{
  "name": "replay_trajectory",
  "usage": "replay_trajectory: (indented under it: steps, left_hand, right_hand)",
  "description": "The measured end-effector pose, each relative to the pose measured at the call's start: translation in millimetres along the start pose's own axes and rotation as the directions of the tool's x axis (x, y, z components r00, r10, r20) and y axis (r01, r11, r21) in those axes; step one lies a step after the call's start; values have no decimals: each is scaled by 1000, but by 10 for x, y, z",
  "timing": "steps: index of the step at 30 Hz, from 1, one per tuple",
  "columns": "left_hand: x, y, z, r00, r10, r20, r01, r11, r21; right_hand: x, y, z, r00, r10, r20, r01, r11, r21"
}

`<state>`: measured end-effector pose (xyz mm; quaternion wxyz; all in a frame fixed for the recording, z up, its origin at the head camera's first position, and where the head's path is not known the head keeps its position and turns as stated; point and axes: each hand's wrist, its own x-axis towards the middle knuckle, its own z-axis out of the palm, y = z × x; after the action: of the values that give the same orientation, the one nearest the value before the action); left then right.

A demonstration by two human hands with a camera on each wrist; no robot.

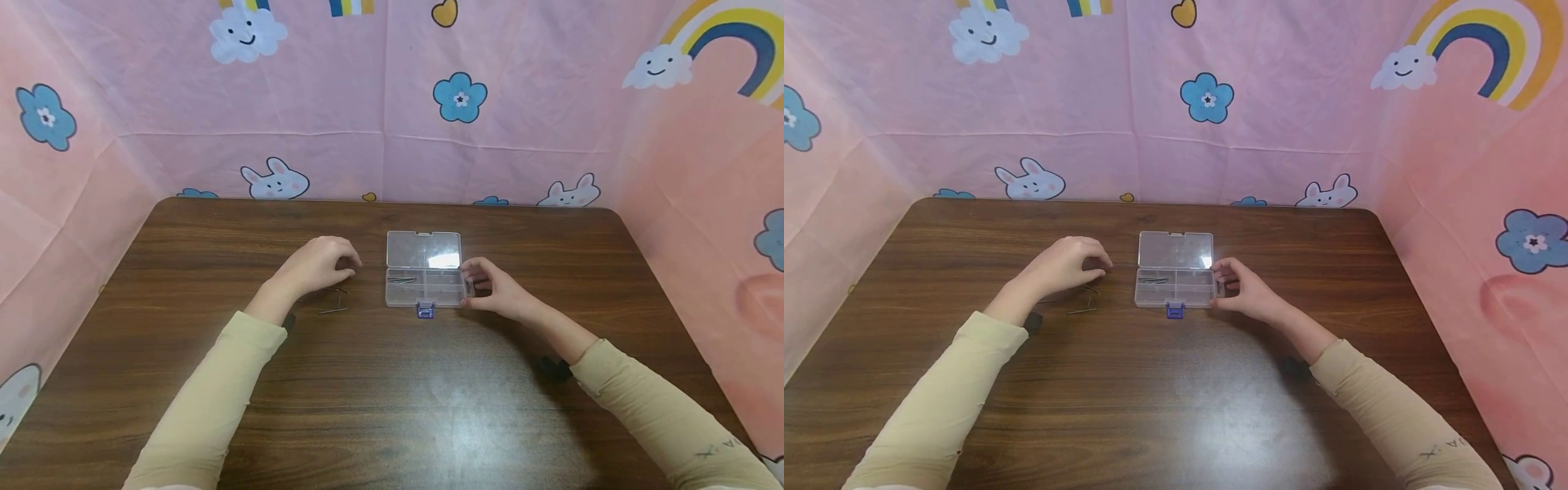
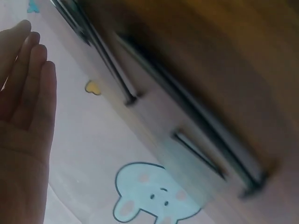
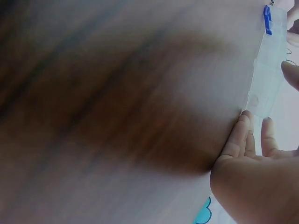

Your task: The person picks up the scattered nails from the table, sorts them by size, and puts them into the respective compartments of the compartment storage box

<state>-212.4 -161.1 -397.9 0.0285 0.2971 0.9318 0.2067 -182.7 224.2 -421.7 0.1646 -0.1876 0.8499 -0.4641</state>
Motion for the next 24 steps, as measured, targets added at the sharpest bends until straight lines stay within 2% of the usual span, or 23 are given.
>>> replay_trajectory:
  steps: [12, 24]
  left_hand:
    - [-128, -189, -66, 1000, -7, 11, 7, 1000, -9]
    - [-227, -260, -44, 999, -30, 37, 31, 999, -31]
  right_hand:
    - [19, 16, 5, 1000, -1, -6, 1, 1000, -14]
    - [12, 4, 8, 1000, 14, -5, -14, 1000, -14]
